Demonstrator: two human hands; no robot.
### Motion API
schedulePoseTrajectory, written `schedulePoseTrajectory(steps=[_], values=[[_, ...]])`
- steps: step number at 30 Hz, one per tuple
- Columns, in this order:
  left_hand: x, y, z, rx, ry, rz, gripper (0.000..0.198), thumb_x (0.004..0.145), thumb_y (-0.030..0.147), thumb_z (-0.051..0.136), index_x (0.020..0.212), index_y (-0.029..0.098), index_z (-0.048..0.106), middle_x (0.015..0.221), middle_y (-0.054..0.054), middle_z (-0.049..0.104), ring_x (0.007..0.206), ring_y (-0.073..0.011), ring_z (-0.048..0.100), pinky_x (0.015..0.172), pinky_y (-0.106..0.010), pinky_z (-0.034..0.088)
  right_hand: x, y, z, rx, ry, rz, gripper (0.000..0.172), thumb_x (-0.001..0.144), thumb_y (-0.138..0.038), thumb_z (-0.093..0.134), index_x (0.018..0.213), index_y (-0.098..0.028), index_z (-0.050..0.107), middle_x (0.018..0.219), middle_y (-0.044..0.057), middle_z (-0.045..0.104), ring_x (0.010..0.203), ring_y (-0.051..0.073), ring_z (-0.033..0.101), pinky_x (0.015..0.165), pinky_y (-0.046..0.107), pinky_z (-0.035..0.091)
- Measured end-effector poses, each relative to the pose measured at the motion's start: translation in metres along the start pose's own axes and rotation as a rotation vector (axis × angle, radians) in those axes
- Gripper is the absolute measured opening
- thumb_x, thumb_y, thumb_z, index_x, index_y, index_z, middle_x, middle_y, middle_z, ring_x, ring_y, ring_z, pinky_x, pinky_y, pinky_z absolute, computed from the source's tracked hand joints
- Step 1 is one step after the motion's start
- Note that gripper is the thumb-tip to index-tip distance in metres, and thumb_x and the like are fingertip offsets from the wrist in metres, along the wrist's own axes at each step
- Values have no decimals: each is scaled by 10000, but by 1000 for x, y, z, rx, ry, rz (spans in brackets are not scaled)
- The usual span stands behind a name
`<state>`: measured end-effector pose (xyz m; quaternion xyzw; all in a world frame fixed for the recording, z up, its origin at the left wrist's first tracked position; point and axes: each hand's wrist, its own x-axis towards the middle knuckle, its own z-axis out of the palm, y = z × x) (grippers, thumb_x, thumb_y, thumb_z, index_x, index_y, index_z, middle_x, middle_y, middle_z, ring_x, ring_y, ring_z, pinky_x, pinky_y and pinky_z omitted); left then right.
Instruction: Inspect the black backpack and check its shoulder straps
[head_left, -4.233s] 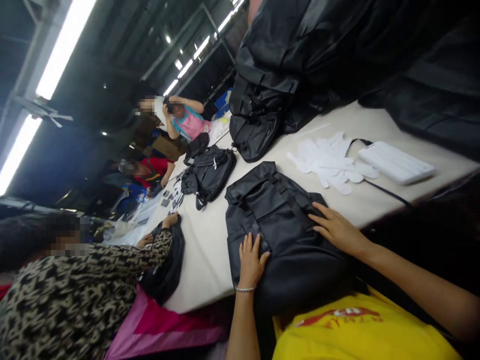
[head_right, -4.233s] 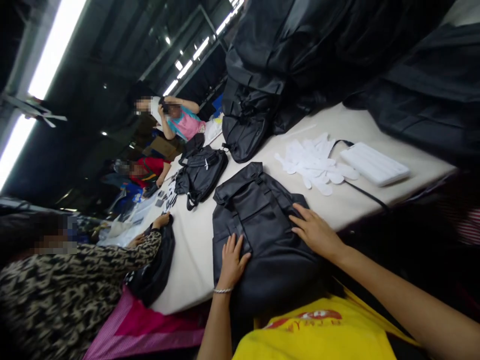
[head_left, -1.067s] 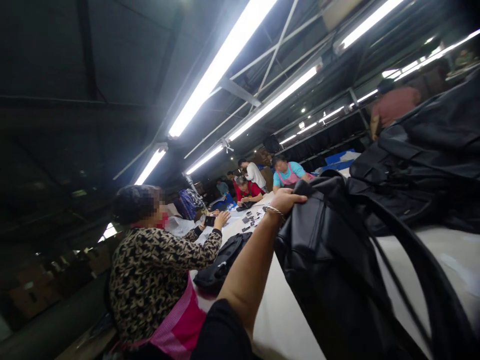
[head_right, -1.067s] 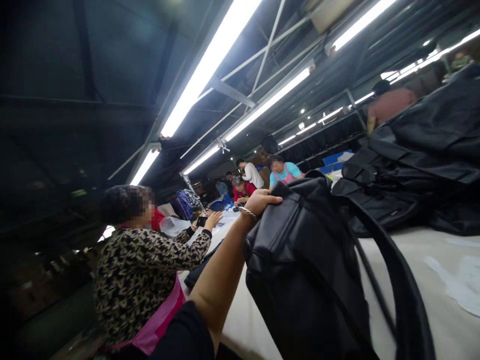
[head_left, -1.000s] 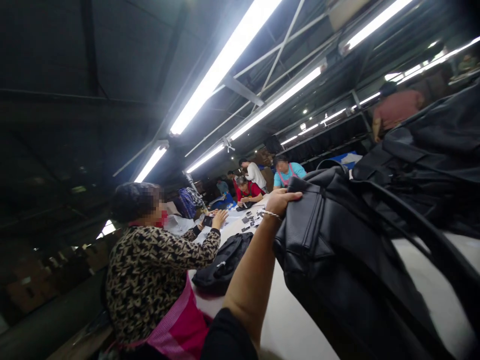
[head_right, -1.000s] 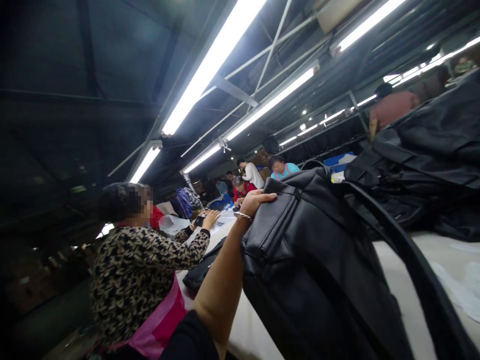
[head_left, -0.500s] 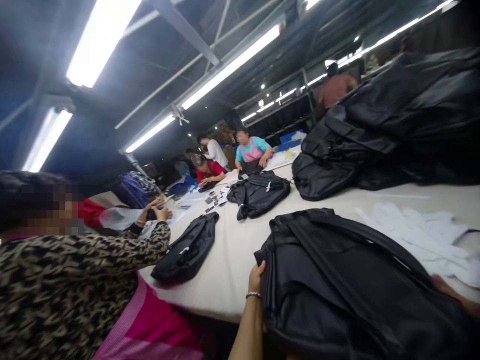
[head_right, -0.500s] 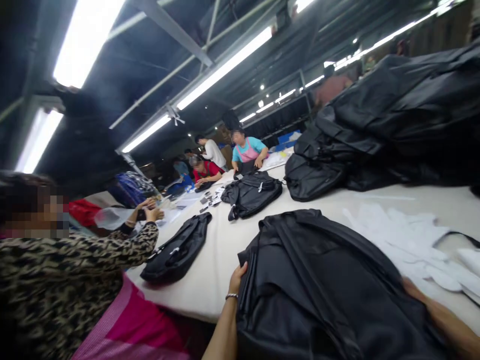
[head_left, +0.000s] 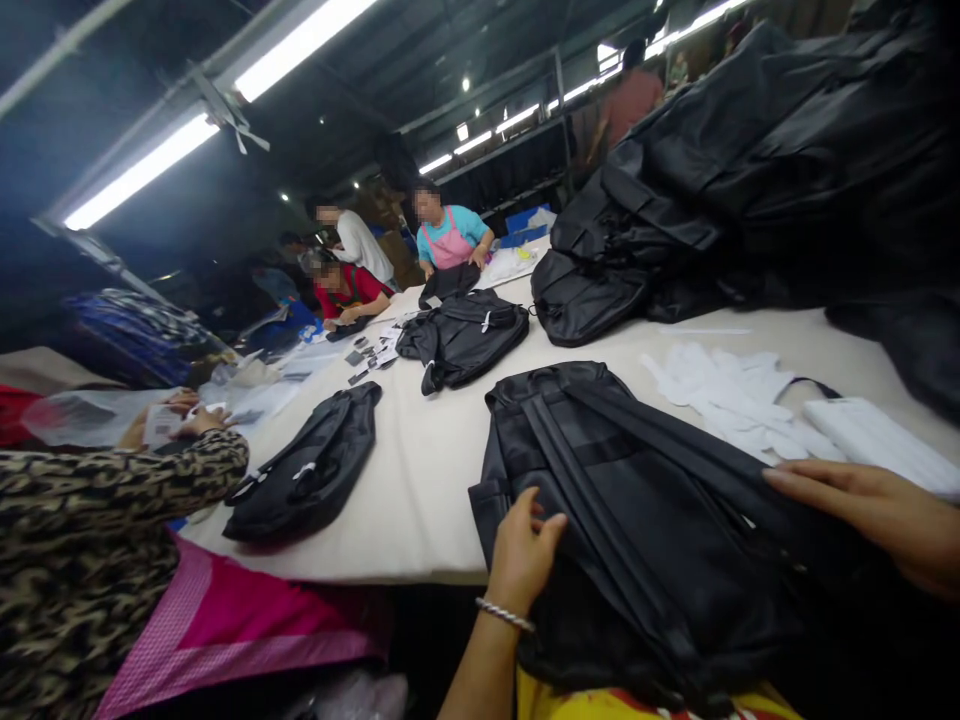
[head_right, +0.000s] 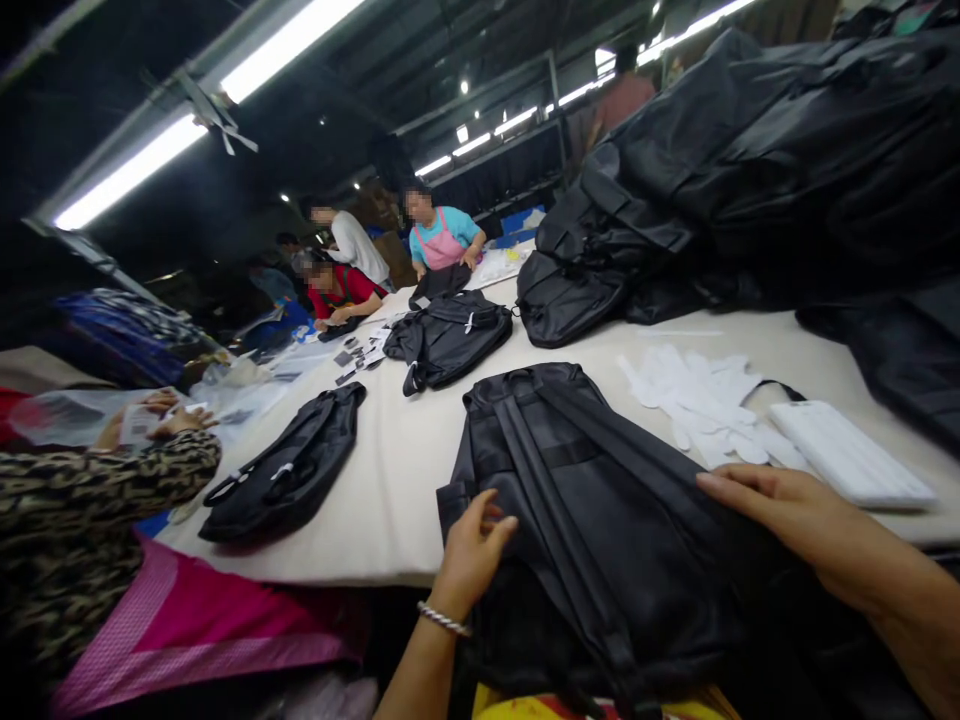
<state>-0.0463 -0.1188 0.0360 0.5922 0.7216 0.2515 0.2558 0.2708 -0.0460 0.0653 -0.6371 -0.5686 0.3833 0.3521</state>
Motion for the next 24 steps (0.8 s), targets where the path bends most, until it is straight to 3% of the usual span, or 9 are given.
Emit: schedulePoseTrajectory(steps=[3,5,7,10,13,15,18,21,24], values=[[-12,19,38,56,-120,-28,670,647,529,479,1216,209,327,975,-93,538,826,-218,529,742,-331,400,-5,-33,13,417,-392,279,364,683,-430,500,940,-187,587,748,78,653,622,195,608,581,333,464],[-15,21,58,75,-97,-50,711,614,502,531,1224,206,317,1044,-113,502,913,-258,495,780,-357,377,-3,-33,35,524,-497,264,354,703,-393,490,974,-172,543,778,66,645,653,184,604,628,341,459],[-13,16,70,-5,-103,-58,695,600,420,577,1215,215,326,1046,-98,508,930,-245,488,792,-340,371,1,-14,63,405,-506,163,309,707,-391,472,885,-151,551,752,60,637,665,183,596,638,329,457],[-3,4,72,-214,-159,-89,592,578,271,609,1136,223,418,864,-33,571,744,-167,526,674,-269,408,6,35,97,-119,-287,34,252,661,-399,500,656,-155,562,658,60,620,672,213,585,631,322,449],[9,-2,54,-440,-170,-144,464,565,176,598,1019,202,507,694,14,556,588,-108,491,553,-218,396,1,66,108,-387,-216,-4,273,694,-371,464,775,-136,579,768,92,627,744,212,583,677,297,443],[18,-1,30,-594,-148,-101,442,570,148,589,1003,201,520,758,9,567,654,-106,507,592,-209,405,-7,64,106,-498,-224,-56,340,722,-346,435,930,-102,551,813,116,620,751,214,581,676,298,443],[32,8,-15,-761,-179,1,462,590,154,585,1042,207,508,928,-14,565,805,-126,515,705,-228,411,-22,35,99,-696,-114,-272,399,731,-323,431,1049,-90,498,941,161,574,842,269,546,706,372,424],[43,23,-53,-735,-218,14,494,538,139,629,1021,185,535,897,-27,579,809,-134,518,724,-242,407,-33,-5,97,-645,55,-493,388,736,-316,442,1065,-116,492,1151,162,448,1035,297,428,831,418,355],[57,36,-67,-726,-102,26,395,507,132,648,898,164,593,760,-8,584,712,-105,517,695,-230,404,-40,-33,109,-358,-166,-506,315,736,-355,455,965,-160,550,1064,103,528,985,237,478,847,362,371]])
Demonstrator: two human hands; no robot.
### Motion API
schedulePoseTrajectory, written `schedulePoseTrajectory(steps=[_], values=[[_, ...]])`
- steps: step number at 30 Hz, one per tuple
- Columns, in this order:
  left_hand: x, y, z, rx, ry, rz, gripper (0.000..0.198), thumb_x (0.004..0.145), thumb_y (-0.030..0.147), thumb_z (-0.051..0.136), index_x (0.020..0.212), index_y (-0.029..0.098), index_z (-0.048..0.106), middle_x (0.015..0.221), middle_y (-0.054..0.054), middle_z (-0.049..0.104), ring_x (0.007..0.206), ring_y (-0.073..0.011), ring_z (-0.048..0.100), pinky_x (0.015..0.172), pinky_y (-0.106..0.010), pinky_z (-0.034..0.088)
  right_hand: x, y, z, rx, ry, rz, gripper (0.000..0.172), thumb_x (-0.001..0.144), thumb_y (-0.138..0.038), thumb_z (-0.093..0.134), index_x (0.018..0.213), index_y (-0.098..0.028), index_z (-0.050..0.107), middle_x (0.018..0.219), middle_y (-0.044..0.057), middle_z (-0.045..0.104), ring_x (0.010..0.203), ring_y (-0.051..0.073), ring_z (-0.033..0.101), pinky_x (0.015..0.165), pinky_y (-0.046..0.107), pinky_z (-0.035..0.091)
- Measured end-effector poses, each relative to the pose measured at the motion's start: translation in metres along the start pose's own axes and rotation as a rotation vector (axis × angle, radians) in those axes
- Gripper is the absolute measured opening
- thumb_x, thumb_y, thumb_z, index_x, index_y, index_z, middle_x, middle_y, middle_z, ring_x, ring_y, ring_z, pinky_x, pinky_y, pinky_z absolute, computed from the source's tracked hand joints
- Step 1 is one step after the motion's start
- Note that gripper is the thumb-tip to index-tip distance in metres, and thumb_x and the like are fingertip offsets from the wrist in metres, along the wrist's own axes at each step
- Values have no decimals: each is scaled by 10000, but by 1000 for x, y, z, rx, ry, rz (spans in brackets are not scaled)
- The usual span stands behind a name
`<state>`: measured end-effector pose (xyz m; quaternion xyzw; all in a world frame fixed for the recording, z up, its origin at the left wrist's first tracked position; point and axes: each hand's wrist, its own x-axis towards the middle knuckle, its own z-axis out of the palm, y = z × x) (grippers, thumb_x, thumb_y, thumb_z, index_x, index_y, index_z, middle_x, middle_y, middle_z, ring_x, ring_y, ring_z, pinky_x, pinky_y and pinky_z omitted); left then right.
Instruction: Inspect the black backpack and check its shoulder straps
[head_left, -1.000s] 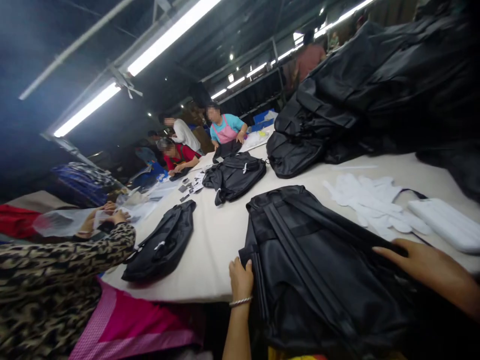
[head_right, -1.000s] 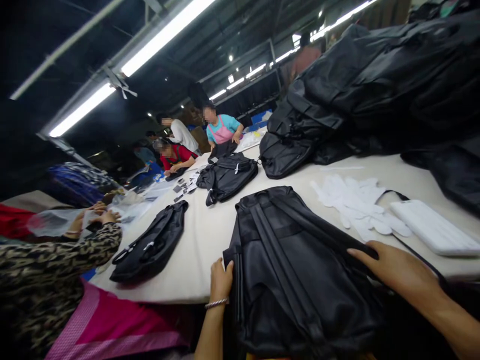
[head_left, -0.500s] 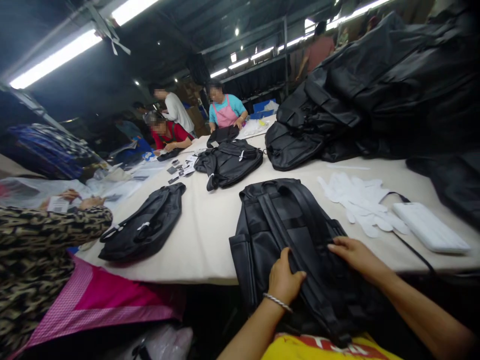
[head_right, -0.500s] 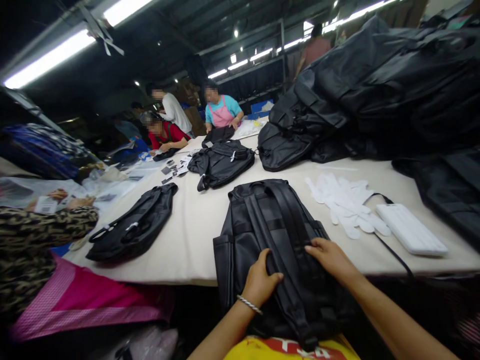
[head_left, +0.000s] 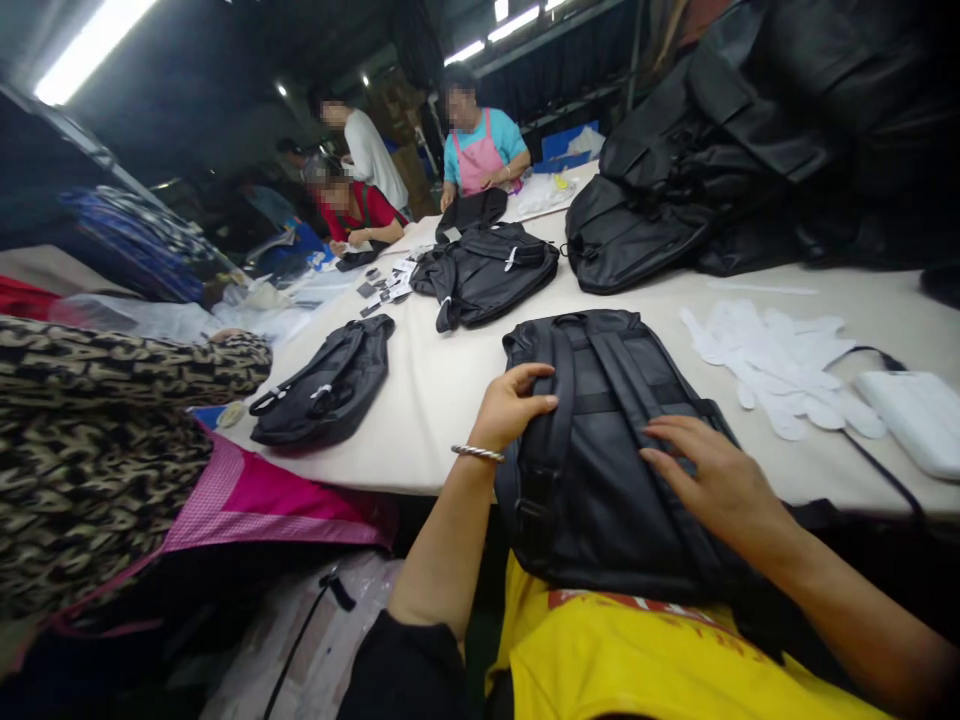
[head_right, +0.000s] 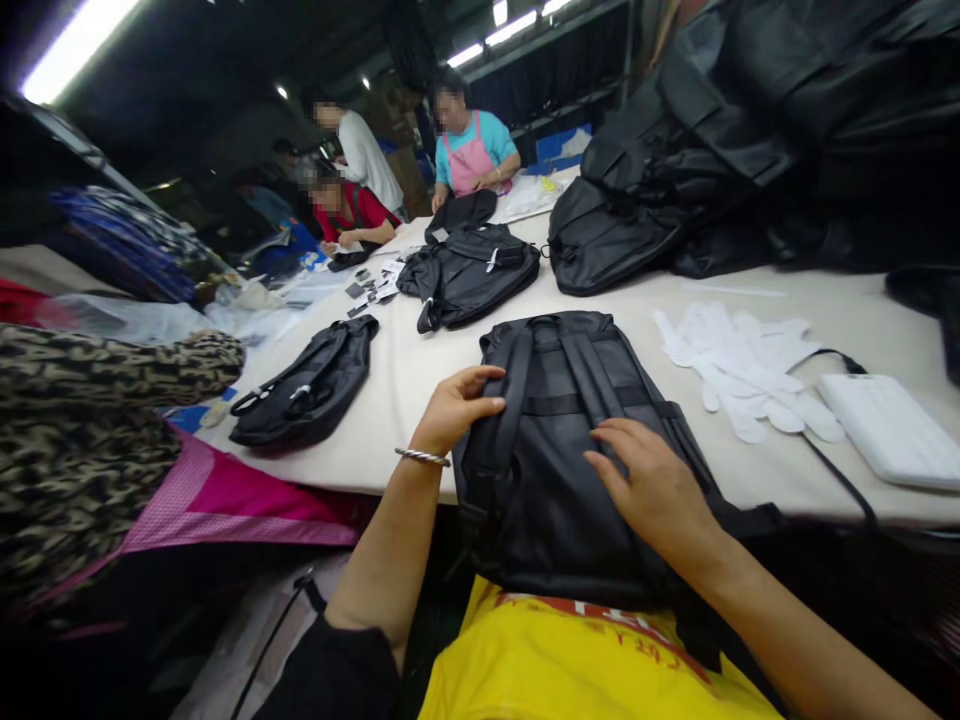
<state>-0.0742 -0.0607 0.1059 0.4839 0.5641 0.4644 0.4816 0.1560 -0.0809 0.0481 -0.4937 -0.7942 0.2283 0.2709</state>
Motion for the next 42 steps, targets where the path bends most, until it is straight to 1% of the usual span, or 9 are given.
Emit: schedulePoseTrajectory(steps=[4,8,13,16,20,25,27,37,42], values=[[39,-9,15,-241,140,99,217,552,174,622,767,146,600,634,22,540,578,-58,479,620,-202,404,9,-25,38,579,-520,85,335,693,-410,506,921,-168,551,885,67,613,793,185,571,673,288,466],[84,-32,32,-420,226,146,294,549,117,611,838,155,579,689,22,551,606,-50,494,651,-190,408,19,-28,80,723,-297,337,436,598,-417,599,909,-124,513,818,91,613,709,175,582,582,266,469],[115,-40,41,-539,301,23,693,481,127,684,1116,181,413,710,15,564,591,-79,532,630,-228,435,38,-15,80,677,4,487,392,589,-465,580,801,-141,520,681,49,596,535,136,550,447,238,417],[122,-37,47,-605,255,-100,447,497,169,688,910,103,533,628,-12,571,555,-106,543,607,-256,448,47,-13,71,646,144,453,417,544,-449,623,820,-152,522,678,29,584,569,143,542,458,236,409],[112,-30,54,-742,91,-167,167,600,244,629,652,105,552,554,-31,572,539,-117,549,627,-282,457,53,-21,64,695,215,362,338,550,-420,634,714,-136,555,572,-4,541,522,114,486,467,232,380],[60,-18,44,-619,-623,-119,404,602,486,570,722,102,601,756,-91,626,741,-164,576,725,-286,436,59,-37,47,963,-40,374,262,559,-362,648,558,-135,518,445,-40,452,392,73,397,385,219,312],[40,-17,39,-517,-782,-108,411,573,453,612,764,88,611,804,-100,629,786,-181,571,759,-281,418,59,-41,41,1046,-179,436,246,552,-342,654,609,-132,538,466,-40,459,366,68,385,352,213,287],[51,-70,18,-779,-277,-224,301,744,369,445,669,96,550,689,-112,628,703,-196,598,696,-360,448,19,-28,99,760,-538,322,222,628,-351,565,581,-148,487,492,-52,429,453,58,359,452,200,274],[74,-55,10,-722,-307,-211,318,781,366,391,680,104,540,694,-110,620,701,-183,592,716,-359,437,15,-32,120,527,-303,270,239,576,-360,586,700,-162,537,628,-8,533,575,112,462,559,242,348]])
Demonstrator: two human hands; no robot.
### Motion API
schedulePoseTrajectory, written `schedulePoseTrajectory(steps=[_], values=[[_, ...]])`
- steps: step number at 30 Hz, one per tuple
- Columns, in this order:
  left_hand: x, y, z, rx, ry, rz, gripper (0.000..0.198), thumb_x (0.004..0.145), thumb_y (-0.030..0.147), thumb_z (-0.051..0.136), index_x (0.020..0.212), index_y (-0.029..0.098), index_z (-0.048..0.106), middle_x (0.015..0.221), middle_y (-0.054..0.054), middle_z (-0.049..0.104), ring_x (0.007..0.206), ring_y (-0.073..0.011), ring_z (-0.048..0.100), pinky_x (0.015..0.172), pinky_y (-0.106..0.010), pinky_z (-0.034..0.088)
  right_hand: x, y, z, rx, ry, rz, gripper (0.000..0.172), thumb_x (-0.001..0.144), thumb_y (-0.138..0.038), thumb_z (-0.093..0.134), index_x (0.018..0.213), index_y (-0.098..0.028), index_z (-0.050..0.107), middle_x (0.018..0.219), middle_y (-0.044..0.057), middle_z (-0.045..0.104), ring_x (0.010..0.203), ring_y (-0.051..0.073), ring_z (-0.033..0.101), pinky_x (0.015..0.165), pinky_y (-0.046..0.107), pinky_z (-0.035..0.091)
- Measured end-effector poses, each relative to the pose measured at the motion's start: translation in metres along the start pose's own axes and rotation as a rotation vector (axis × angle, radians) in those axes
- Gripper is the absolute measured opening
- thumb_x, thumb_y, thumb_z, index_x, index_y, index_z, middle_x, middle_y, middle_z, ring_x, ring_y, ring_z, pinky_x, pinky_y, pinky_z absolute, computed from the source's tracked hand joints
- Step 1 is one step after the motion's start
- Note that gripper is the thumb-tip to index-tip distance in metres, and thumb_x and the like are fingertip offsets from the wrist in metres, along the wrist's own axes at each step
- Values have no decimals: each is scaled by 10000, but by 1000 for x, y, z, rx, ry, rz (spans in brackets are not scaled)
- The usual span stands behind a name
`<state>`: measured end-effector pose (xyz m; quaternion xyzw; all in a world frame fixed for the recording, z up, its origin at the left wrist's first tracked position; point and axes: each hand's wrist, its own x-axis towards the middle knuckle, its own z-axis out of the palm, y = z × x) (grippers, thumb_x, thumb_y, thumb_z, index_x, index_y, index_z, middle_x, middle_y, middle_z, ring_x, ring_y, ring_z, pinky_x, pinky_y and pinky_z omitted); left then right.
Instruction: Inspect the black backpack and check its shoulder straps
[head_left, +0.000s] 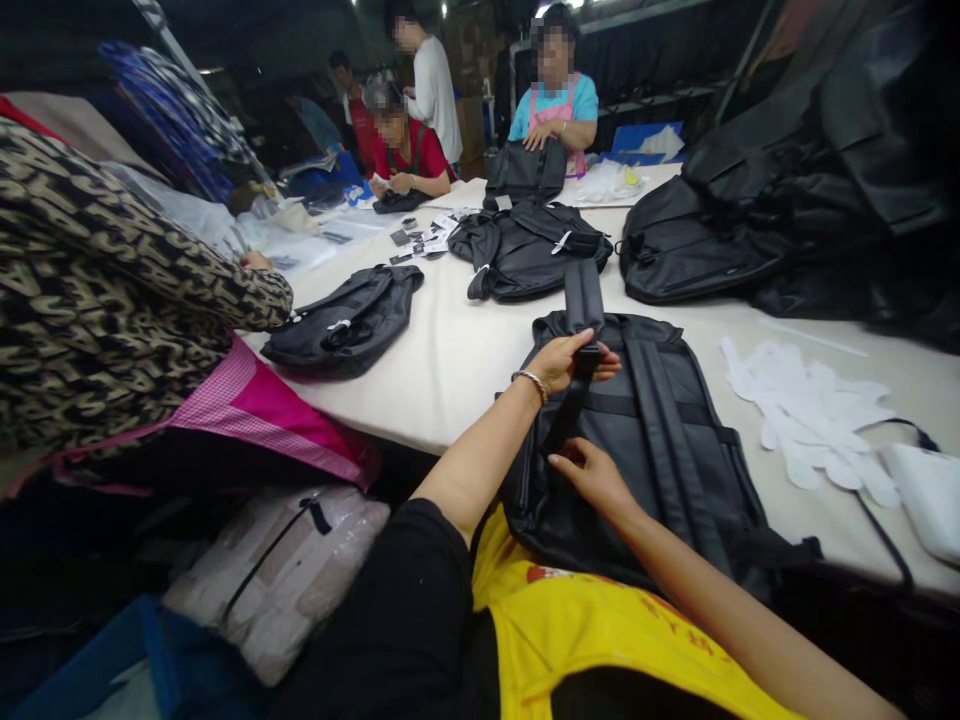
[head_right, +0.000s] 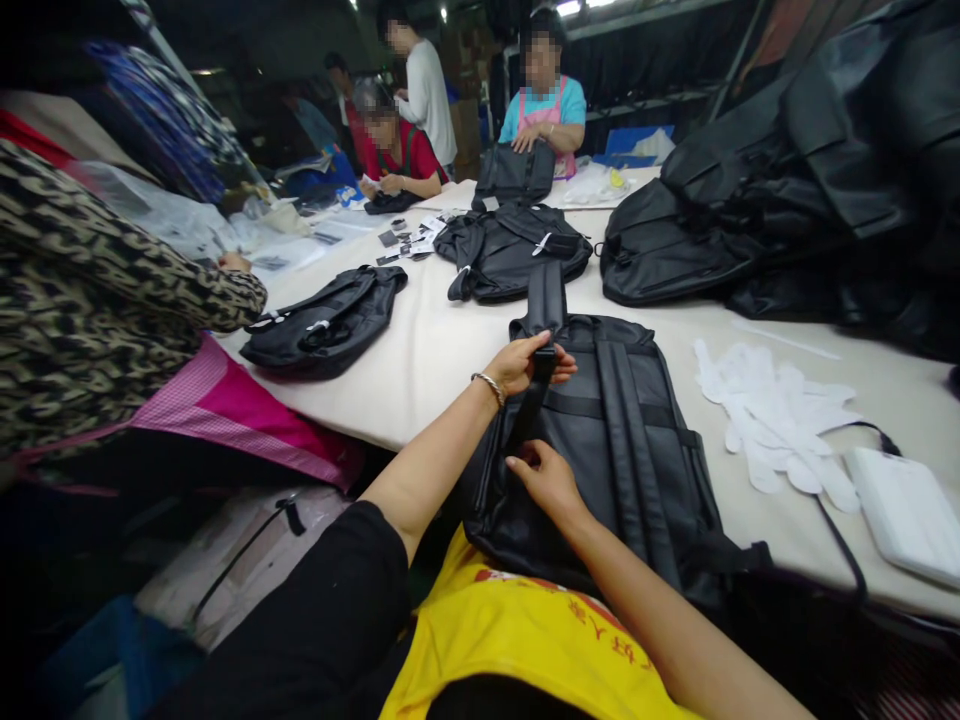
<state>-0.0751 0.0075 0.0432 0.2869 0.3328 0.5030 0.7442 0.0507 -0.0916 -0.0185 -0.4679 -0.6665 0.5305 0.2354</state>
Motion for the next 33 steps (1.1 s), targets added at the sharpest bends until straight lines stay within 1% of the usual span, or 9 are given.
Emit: schedulePoseTrajectory(steps=[2,4,8,12,15,21,28,30,33], values=[[6,7,7,56,-54,16,321,791,354,382,692,92,539,709,-122,615,691,-189,587,704,-368,429,3,-3,-1,29,-11,8,263,573,-356,583,744,-162,537,653,0,546,573,115,474,540,242,356],[12,8,15,117,-88,9,318,796,338,379,698,81,539,714,-127,609,666,-194,582,684,-376,421,4,-6,-3,103,-98,81,191,603,-324,543,697,-158,525,566,-17,514,500,100,451,470,225,336],[23,0,24,132,-57,-66,318,804,308,363,661,78,530,660,-124,596,627,-187,566,672,-391,412,2,-6,-5,268,-129,243,105,599,-225,514,674,-152,516,468,-49,447,429,75,414,387,187,280],[28,-8,26,56,6,-120,326,806,295,366,634,70,527,603,-119,584,600,-155,544,684,-378,413,-1,-8,-9,543,-225,237,339,597,-243,562,930,-194,523,601,-38,535,460,63,443,388,170,298],[27,-6,27,41,-40,-150,312,806,285,363,657,67,530,617,-124,595,619,-158,560,698,-371,424,-2,-11,-13,645,-256,209,293,642,-338,554,883,-172,552,719,11,594,423,40,410,358,164,267],[18,7,18,66,-114,-274,306,811,309,333,797,73,528,633,-130,617,674,-194,600,663,-361,453,0,-9,-18,562,-328,181,333,664,-432,522,800,-132,573,747,60,633,361,26,371,321,156,229],[7,-2,8,83,96,-264,277,792,312,384,793,78,533,571,-107,607,597,-174,594,612,-333,465,-11,-11,-22,381,-490,120,382,670,-442,499,882,-132,569,770,50,630,348,22,369,313,156,261],[4,-7,10,52,156,-242,276,795,309,377,778,80,532,563,-99,604,587,-168,592,608,-328,467,-10,-14,-23,356,-405,130,398,649,-442,524,910,-143,560,694,22,614,328,25,354,299,161,251],[-2,-17,16,40,188,-200,290,803,301,351,742,79,528,554,-102,604,572,-169,594,612,-327,464,-2,-21,-29,358,-11,104,391,639,-451,531,874,-140,558,446,-53,469,308,39,319,291,164,219]])
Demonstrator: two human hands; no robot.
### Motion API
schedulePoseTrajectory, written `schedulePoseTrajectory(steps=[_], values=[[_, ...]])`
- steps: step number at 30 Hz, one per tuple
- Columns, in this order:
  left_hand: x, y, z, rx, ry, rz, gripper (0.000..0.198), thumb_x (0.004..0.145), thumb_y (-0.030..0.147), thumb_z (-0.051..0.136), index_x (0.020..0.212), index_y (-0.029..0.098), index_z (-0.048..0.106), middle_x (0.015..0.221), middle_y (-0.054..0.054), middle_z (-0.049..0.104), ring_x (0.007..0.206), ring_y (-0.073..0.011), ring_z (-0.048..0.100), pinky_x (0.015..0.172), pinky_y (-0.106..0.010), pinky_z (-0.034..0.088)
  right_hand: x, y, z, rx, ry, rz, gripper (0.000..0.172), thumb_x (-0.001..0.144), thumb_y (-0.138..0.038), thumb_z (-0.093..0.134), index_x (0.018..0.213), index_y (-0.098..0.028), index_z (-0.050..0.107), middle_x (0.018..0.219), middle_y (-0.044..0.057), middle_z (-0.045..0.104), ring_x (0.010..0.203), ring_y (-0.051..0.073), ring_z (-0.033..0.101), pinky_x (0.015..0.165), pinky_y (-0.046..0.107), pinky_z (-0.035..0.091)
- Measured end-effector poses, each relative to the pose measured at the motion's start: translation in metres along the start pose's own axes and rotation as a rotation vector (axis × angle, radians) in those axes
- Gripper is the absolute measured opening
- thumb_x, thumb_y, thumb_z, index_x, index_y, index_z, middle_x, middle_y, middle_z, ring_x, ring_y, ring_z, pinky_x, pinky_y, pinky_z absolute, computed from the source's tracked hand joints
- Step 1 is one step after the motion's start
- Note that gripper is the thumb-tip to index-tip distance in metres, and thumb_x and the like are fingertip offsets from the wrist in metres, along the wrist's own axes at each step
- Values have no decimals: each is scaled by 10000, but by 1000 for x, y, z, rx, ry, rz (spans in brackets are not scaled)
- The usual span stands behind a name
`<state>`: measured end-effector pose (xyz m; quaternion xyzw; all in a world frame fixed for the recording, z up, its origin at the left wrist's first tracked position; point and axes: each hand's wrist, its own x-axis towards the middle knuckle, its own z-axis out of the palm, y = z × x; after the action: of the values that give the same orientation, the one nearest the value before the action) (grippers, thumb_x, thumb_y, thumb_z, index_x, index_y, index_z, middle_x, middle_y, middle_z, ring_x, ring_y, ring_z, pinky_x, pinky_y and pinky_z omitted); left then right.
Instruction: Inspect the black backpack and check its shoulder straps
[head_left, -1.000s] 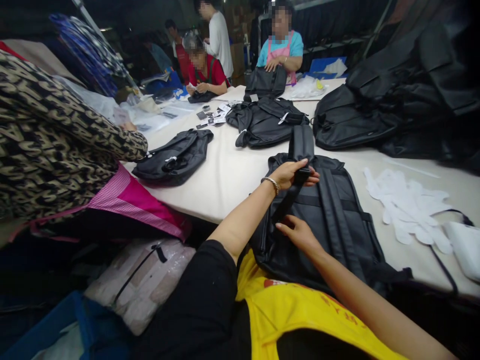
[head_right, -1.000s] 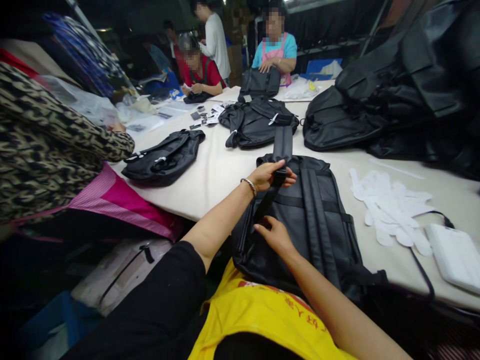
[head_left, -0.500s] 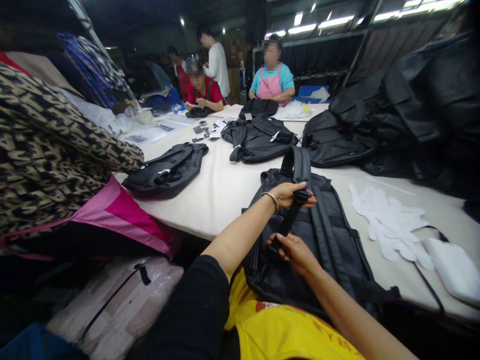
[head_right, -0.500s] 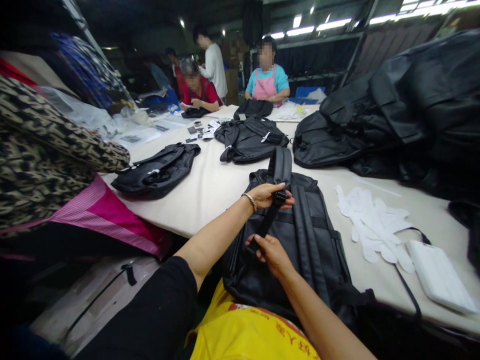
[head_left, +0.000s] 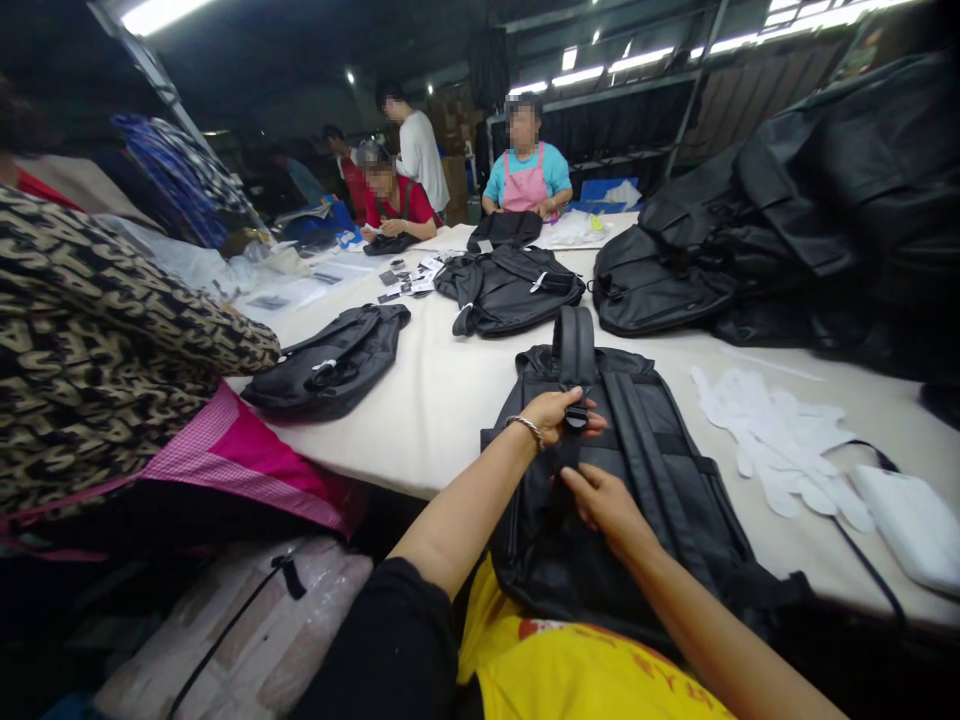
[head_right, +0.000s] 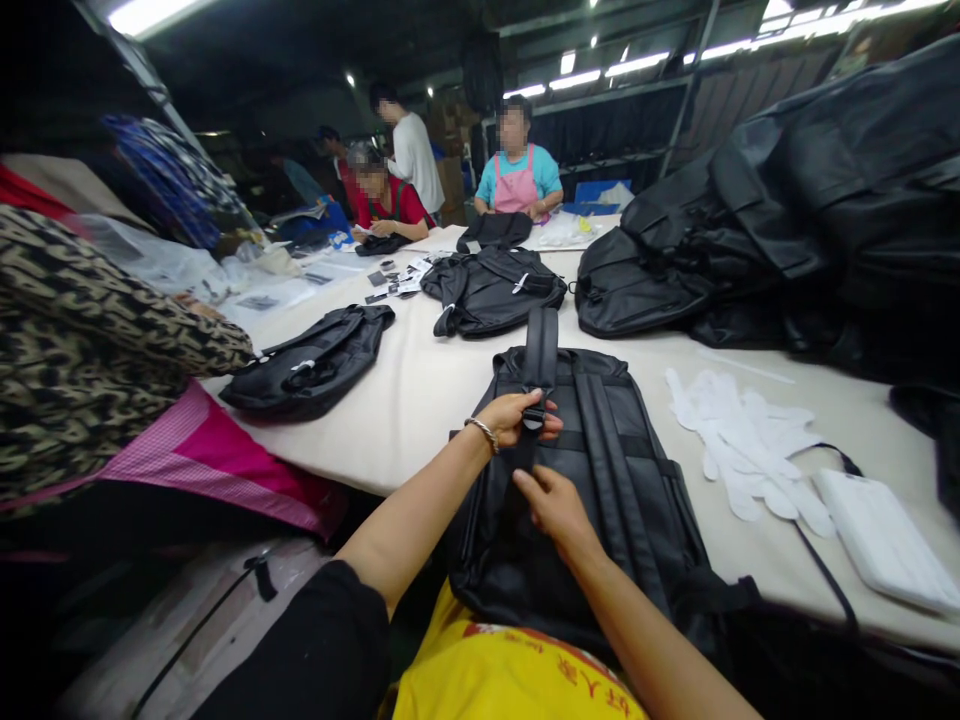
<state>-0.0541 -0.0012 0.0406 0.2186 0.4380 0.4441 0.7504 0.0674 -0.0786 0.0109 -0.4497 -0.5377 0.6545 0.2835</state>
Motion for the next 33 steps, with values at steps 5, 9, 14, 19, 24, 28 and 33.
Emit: schedulePoseTrajectory(steps=[5,9,14,19,24,28,33], values=[[-12,-12,13,47,-25,185,297,766,348,420,759,81,550,678,-126,637,620,-168,601,675,-311,445,18,-17,-13,149,281,-145,368,595,-423,575,830,-140,555,381,-83,356,321,48,308,309,176,209],[-25,-7,20,74,-42,283,329,732,386,466,806,83,570,740,-125,646,678,-167,600,715,-293,429,18,-26,-13,252,225,-215,404,605,-376,580,945,-164,526,443,-81,390,318,34,278,307,177,187],[-34,1,23,27,-10,307,317,735,370,452,767,80,574,692,-121,645,655,-167,598,698,-287,432,13,-40,-5,287,175,-251,341,631,-341,564,924,-167,549,500,-53,451,326,24,268,310,179,186],[-39,0,21,70,-22,369,318,709,362,481,745,63,582,693,-125,643,669,-173,596,684,-272,428,12,-50,2,250,227,-242,365,635,-339,526,947,-156,570,454,-37,462,376,73,369,352,198,283],[-44,-3,22,102,24,360,309,684,359,505,710,61,582,661,-125,639,622,-167,594,663,-273,433,12,-43,7,286,202,-238,315,663,-310,489,907,-146,599,512,-11,528,534,130,501,478,222,392],[-42,-10,25,48,178,418,284,679,360,501,659,82,554,578,-101,623,626,-183,598,628,-281,445,16,-32,8,270,225,-299,282,665,-273,485,878,-143,617,702,15,599,671,150,528,606,247,415],[-37,-13,23,37,375,487,294,647,381,531,663,87,532,509,-77,599,615,-193,603,612,-287,449,20,-20,9,164,248,-302,292,667,-299,481,838,-117,631,678,16,592,633,146,506,581,246,392]])
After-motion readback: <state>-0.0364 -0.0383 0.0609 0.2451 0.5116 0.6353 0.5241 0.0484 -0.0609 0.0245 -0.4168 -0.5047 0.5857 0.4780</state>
